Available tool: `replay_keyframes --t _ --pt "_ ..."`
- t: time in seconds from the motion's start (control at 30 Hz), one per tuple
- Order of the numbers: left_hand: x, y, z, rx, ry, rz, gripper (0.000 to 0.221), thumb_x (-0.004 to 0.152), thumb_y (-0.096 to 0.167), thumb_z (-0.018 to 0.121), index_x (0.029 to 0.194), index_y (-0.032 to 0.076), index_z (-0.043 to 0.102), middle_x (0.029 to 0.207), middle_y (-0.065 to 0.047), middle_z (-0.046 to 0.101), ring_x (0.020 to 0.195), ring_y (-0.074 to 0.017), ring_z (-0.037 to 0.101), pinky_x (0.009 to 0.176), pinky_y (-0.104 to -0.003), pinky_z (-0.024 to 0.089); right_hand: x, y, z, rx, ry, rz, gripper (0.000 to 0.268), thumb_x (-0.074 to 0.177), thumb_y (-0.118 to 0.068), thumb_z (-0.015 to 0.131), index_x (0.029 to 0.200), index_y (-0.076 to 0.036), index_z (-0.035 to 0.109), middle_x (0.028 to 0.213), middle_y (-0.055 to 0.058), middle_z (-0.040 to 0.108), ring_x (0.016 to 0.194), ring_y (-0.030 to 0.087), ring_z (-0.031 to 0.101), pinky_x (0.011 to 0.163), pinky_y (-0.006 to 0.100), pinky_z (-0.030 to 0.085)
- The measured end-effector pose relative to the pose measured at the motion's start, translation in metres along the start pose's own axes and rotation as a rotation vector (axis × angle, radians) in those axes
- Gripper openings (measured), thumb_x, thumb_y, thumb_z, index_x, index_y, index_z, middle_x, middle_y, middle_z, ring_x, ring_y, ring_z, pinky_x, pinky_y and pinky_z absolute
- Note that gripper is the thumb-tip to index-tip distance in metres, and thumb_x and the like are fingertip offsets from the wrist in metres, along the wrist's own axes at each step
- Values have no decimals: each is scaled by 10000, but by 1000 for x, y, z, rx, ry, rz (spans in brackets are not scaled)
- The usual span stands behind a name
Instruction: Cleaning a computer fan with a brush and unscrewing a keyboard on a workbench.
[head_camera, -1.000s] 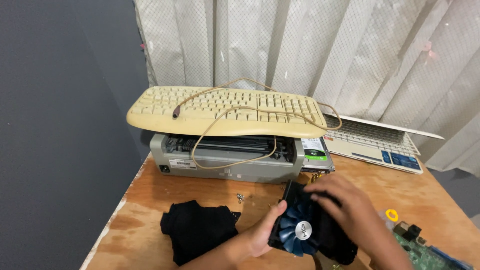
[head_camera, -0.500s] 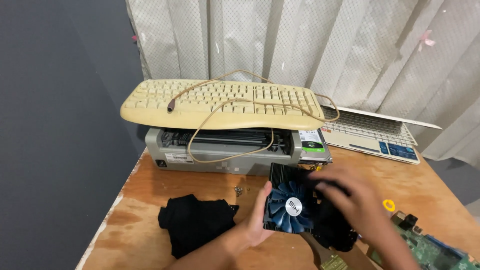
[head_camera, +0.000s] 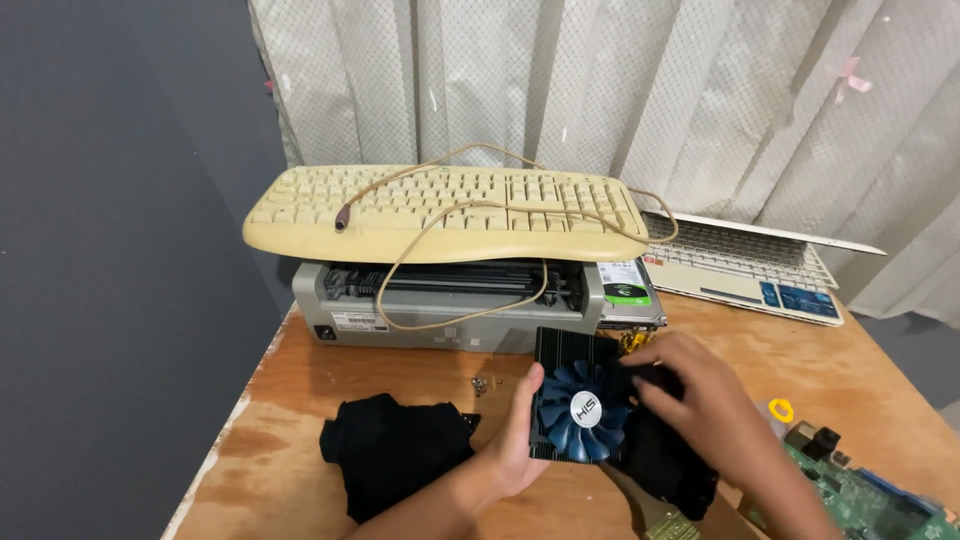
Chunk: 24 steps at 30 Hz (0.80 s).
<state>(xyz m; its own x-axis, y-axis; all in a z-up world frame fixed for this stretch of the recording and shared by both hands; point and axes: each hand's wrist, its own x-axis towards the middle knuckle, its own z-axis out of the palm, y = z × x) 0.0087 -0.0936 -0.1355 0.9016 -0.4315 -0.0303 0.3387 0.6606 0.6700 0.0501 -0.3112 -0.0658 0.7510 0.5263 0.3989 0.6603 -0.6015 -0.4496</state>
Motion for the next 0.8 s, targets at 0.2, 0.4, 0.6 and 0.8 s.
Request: replay_keyframes --t 0.2,0.4,0.6,0.8 --pt "4 -5 -6 61 -18 -5 812 922 714 333 1373 105 622 1335 -124 678 1263 -245 617 1086 -412 484 -1 -34 3 324 -199 -135 153 843 -210 823 996 -211 818 1009 2 778 968 165 753 882 305 523" --pt "4 21 16 -100 211 -28 839 862 723 404 1349 98 681 1282 -144 734 1126 -257 684 958 -400 550 -22 -58 -8 336 218 -26 185 852 -183 774 1026 -121 757 1041 36 764 990 165 733 897 296 539" --pt "-5 86 50 -89 -69 366 955 864 752 328 1482 51 528 1457 -208 598 1394 -336 533 1210 -526 368 -23 -36 29 660 1086 285 440 908 58 624 1309 -69 497 1326 145 630 1184 210 626 1087 307 507" --pt "-44 139 110 -91 382 502 1036 760 705 262 1516 39 501 1438 -273 610 1360 -415 560 1137 -558 438 -12 -64 91 595 135 73 168 860 -45 736 929 -162 637 936 -7 640 874 132 608 821 265 467"
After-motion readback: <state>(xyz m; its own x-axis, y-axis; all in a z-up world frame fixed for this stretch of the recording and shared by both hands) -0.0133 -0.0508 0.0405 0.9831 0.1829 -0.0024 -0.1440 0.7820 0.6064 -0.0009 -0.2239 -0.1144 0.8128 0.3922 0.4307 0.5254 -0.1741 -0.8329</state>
